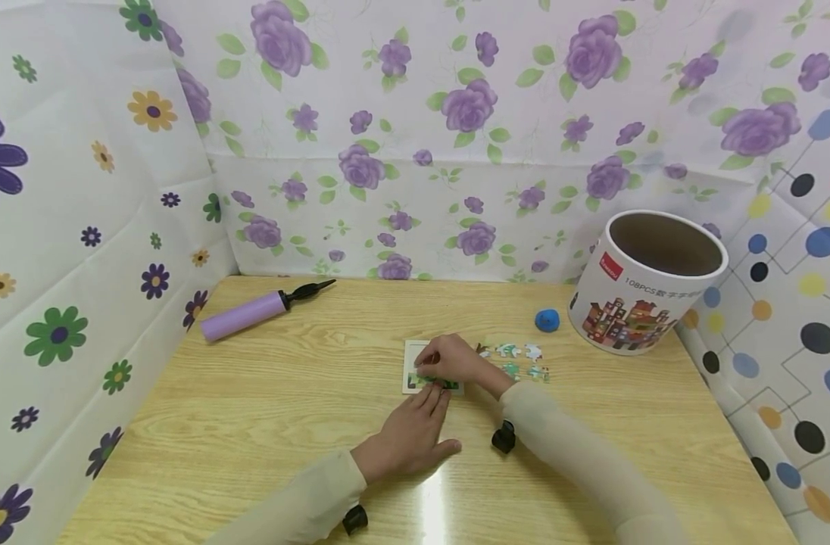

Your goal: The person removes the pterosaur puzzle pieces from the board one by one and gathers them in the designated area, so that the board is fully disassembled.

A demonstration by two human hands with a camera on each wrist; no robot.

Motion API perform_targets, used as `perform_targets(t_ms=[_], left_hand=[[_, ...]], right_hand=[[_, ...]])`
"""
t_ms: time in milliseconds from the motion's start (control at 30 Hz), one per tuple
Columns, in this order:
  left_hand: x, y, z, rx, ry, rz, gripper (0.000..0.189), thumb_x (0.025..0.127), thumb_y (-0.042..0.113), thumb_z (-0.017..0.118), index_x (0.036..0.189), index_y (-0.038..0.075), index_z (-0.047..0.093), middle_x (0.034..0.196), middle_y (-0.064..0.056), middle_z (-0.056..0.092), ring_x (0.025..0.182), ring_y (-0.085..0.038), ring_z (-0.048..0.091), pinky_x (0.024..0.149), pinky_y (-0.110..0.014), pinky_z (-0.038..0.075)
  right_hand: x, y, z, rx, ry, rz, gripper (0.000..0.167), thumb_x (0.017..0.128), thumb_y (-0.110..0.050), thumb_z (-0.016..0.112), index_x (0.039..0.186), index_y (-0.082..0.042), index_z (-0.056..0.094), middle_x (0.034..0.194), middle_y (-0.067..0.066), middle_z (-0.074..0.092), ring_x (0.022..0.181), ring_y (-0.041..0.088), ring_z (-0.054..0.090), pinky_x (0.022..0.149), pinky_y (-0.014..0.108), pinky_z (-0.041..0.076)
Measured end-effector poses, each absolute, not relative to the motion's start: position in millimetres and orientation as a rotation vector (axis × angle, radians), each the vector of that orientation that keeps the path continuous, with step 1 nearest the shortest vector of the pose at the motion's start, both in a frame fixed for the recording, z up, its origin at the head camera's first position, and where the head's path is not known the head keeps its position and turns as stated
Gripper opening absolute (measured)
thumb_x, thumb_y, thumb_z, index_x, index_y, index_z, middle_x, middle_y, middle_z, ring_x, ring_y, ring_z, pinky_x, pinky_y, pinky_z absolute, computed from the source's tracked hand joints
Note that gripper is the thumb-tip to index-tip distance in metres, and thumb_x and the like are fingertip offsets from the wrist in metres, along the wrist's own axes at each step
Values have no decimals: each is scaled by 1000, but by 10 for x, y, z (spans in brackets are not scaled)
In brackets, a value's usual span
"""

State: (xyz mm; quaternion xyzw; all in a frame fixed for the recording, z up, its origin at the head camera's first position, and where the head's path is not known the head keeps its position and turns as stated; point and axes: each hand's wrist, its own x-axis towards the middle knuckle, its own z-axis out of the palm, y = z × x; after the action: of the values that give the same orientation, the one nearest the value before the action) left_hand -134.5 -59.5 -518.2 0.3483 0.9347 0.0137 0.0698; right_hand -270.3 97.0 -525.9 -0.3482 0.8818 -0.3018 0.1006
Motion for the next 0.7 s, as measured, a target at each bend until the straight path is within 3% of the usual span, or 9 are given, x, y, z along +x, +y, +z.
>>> perform_targets(t_ms=[467, 700], left_hand=[[-1380, -613, -5179, 1019, 2755, 29, 86, 105, 62, 37, 160, -4, 23, 167, -21, 18, 157, -30, 16, 124, -38, 24], [-1374, -613, -5139, 1041, 2778, 19, 86, 105, 60, 41, 158, -6, 27, 166, -23, 22, 156, -31, 19, 124, -37, 24]], right_hand=[[-2651, 930, -5282, -974, 2600, -937, 10, 94, -22, 77, 100, -16, 81, 93, -6, 74, 81, 4, 65, 75, 25, 56], [-2633, 927, -5282, -896, 2572, -1017, 5, 93, -21, 77, 97, -19, 78, 84, -12, 72, 77, 3, 66, 74, 26, 56]])
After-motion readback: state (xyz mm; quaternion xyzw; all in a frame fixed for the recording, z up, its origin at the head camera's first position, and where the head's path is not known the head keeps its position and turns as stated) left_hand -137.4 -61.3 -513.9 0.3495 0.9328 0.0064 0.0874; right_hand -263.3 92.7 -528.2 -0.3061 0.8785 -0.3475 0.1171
